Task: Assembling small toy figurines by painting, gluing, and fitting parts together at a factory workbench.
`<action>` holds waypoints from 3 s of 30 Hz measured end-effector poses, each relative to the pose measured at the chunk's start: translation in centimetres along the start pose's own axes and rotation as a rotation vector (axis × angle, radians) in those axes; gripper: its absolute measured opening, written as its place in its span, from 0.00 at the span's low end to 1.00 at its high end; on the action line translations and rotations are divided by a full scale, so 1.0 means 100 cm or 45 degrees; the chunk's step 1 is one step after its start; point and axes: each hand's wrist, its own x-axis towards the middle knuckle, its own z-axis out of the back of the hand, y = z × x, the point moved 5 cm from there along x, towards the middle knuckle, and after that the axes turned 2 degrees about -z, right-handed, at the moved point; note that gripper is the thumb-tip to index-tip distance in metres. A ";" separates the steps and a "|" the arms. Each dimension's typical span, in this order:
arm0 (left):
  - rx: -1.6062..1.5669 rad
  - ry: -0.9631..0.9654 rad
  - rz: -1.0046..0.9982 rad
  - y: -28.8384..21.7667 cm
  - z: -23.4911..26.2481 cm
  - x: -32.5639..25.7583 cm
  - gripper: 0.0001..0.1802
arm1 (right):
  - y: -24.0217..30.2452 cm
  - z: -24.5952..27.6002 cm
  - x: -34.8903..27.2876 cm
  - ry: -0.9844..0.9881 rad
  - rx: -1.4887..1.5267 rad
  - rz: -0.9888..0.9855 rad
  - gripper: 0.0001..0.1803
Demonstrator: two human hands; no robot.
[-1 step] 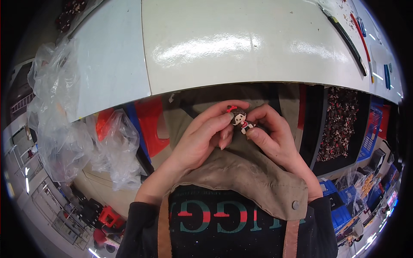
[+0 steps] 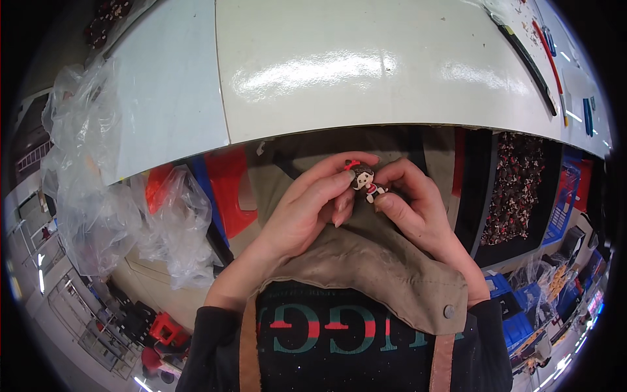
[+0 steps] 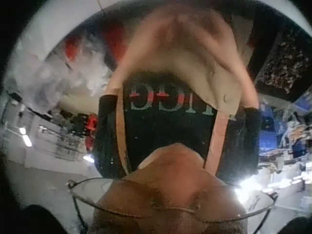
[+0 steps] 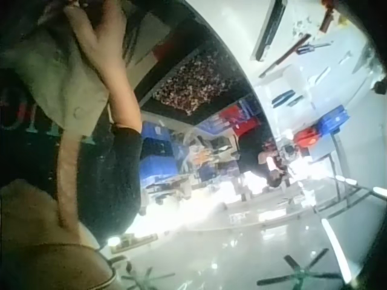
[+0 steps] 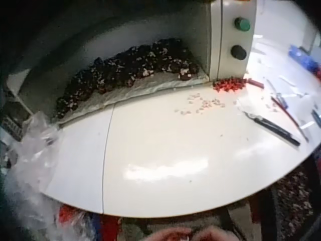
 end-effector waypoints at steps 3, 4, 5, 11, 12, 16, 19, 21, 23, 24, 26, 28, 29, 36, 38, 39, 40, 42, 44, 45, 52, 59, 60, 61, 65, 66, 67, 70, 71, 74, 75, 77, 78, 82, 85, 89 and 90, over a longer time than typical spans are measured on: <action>-0.007 0.005 0.001 0.001 0.001 0.000 0.20 | -0.001 0.000 -0.001 0.002 -0.017 -0.015 0.11; -0.008 0.003 -0.001 0.001 0.001 0.000 0.20 | -0.001 0.000 -0.001 0.007 -0.024 -0.026 0.10; -0.008 0.002 -0.006 0.001 0.001 -0.001 0.20 | -0.001 -0.001 -0.001 0.011 -0.031 -0.036 0.10; -0.006 0.014 -0.059 -0.001 0.002 -0.002 0.19 | -0.002 -0.001 0.000 0.012 -0.060 -0.017 0.10; 0.000 0.021 -0.075 -0.001 0.001 -0.002 0.19 | -0.002 -0.001 0.000 0.011 -0.060 -0.018 0.10; 0.069 -0.006 -0.116 -0.003 0.001 -0.003 0.19 | -0.002 -0.002 -0.001 0.014 -0.036 -0.008 0.11; 0.119 -0.002 -0.144 -0.004 0.001 -0.003 0.19 | -0.004 -0.002 0.000 0.022 -0.018 0.008 0.12; 0.140 0.017 -0.160 -0.005 0.000 -0.003 0.19 | -0.003 -0.002 0.000 0.024 -0.005 0.014 0.12; 0.116 0.014 -0.156 -0.005 0.001 -0.002 0.19 | -0.004 -0.003 0.000 0.047 0.048 -0.064 0.12; 0.091 0.010 -0.152 -0.005 0.001 -0.002 0.20 | -0.004 -0.003 0.001 0.045 0.047 -0.064 0.12; 0.111 0.024 -0.148 -0.006 0.000 -0.001 0.20 | -0.003 -0.002 0.000 0.059 0.117 -0.102 0.12; 0.128 0.033 -0.148 -0.006 0.000 -0.001 0.20 | 0.000 -0.003 0.001 0.101 0.135 -0.111 0.12; 0.134 0.050 -0.152 -0.006 0.001 -0.002 0.20 | 0.001 -0.004 0.001 0.154 0.156 -0.121 0.13; 0.163 0.065 -0.163 -0.003 0.002 0.000 0.19 | -0.002 -0.003 0.002 0.192 0.207 -0.128 0.17; 0.169 0.061 -0.162 -0.003 0.001 0.000 0.19 | -0.003 -0.003 0.003 0.220 0.229 -0.142 0.17; 0.175 0.057 -0.161 -0.003 0.001 0.000 0.19 | -0.003 -0.002 0.003 0.219 0.229 -0.142 0.17; 0.176 0.057 -0.161 -0.002 0.001 0.000 0.19 | -0.004 -0.002 0.004 0.216 0.246 -0.149 0.18; 0.170 0.041 -0.161 -0.001 0.002 0.001 0.18 | -0.004 -0.002 0.004 0.212 0.264 -0.156 0.18; 0.179 0.055 -0.153 -0.001 0.002 0.001 0.18 | -0.004 -0.001 0.003 0.204 0.280 -0.174 0.18; 0.188 0.066 -0.147 -0.002 0.002 0.001 0.18 | -0.004 -0.001 0.003 0.202 0.280 -0.174 0.18; 0.160 0.049 -0.185 -0.006 -0.006 -0.001 0.20 | -0.005 -0.002 0.005 0.227 0.283 -0.221 0.18; 0.173 0.090 -0.117 -0.010 -0.014 -0.001 0.23 | -0.008 0.002 0.003 0.206 0.378 -0.283 0.20; 0.189 0.133 -0.096 -0.010 -0.016 0.000 0.24 | -0.008 0.006 0.002 0.187 0.373 -0.281 0.20; 0.190 0.170 -0.083 -0.011 -0.016 -0.001 0.24 | -0.008 0.009 -0.001 0.171 0.393 -0.270 0.19; 0.531 -0.081 -0.146 -0.013 -0.010 -0.001 0.31 | -0.013 0.072 -0.017 -0.120 0.229 -0.271 0.18; 0.554 -0.110 -0.243 -0.018 -0.004 -0.010 0.31 | -0.014 0.095 -0.025 -0.209 0.164 -0.199 0.18; 0.604 -0.167 -0.301 -0.026 0.001 -0.017 0.31 | -0.022 0.122 -0.037 -0.376 0.130 -0.259 0.18; 0.690 -0.272 -0.702 -0.057 -0.003 -0.033 0.28 | -0.028 0.204 -0.099 -0.868 -0.149 -0.393 0.21; 0.675 -0.209 -0.824 -0.069 -0.006 -0.035 0.26 | -0.037 0.233 -0.125 -0.988 -0.239 -0.422 0.20; 0.692 -0.173 -1.129 -0.107 0.004 -0.042 0.23 | -0.071 0.298 -0.203 -1.141 -0.692 -0.800 0.24; 0.760 -0.280 -1.224 -0.117 0.011 -0.047 0.24 | -0.057 0.294 -0.204 -1.179 -1.054 -0.990 0.25; 0.879 -0.313 -1.282 -0.135 0.010 -0.049 0.22 | -0.043 0.292 -0.211 -1.294 -1.292 -1.035 0.26; 0.942 -0.637 -1.320 -0.133 0.002 -0.045 0.20 | -0.040 0.293 -0.214 -1.381 -1.163 -0.890 0.26; 1.199 -0.927 -1.394 -0.140 -0.010 -0.031 0.18 | -0.022 0.272 -0.182 -1.263 -0.940 -0.567 0.17; 1.365 -0.958 -1.449 -0.136 -0.007 -0.015 0.16 | -0.027 0.231 -0.134 -0.974 -0.629 -0.401 0.15; 1.616 -0.998 -1.524 -0.139 0.005 -0.009 0.16 | -0.026 0.159 -0.041 -0.626 -0.980 0.181 0.15; 1.626 -0.956 -1.543 -0.137 0.003 -0.004 0.16 | -0.041 0.157 -0.012 -0.735 -1.182 0.219 0.15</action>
